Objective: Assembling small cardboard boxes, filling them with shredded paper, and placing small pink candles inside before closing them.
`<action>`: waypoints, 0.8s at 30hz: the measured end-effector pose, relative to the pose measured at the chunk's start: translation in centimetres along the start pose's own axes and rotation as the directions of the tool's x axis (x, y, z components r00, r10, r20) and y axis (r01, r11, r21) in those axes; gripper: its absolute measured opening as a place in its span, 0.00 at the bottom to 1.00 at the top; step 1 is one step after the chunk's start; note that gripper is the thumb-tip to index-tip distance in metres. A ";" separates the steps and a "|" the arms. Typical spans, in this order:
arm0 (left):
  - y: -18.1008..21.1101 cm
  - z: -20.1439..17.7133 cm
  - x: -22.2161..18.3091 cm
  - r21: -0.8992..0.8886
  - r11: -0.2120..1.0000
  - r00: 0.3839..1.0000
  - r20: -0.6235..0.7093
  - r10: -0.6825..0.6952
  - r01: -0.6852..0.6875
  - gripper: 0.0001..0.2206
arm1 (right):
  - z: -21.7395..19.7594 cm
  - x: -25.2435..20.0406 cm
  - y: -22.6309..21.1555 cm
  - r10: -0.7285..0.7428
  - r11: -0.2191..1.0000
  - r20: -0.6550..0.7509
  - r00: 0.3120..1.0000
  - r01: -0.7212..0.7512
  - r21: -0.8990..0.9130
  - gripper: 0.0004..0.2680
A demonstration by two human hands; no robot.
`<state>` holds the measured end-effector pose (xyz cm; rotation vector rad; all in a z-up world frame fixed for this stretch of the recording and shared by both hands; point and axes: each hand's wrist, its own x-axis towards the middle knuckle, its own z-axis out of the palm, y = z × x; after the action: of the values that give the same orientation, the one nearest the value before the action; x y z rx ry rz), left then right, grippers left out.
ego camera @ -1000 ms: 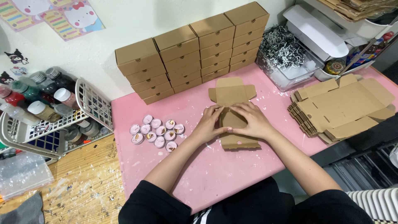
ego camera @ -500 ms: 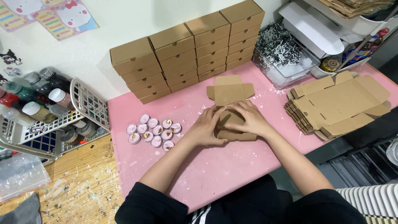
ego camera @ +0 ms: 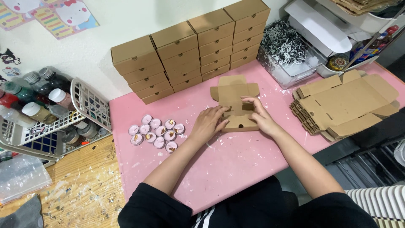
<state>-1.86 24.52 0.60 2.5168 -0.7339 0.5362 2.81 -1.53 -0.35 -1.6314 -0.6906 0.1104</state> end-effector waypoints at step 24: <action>2.0 0.0 -0.6 -0.060 0.998 0.998 0.062 0.001 0.003 0.18 | -0.2 0.0 -2.7 -0.168 0.841 0.251 0.953 0.271 -0.468 0.09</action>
<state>-3.50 23.28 0.92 2.4875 -0.7599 0.4310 1.87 -1.66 2.16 -2.0372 -1.1305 -0.0832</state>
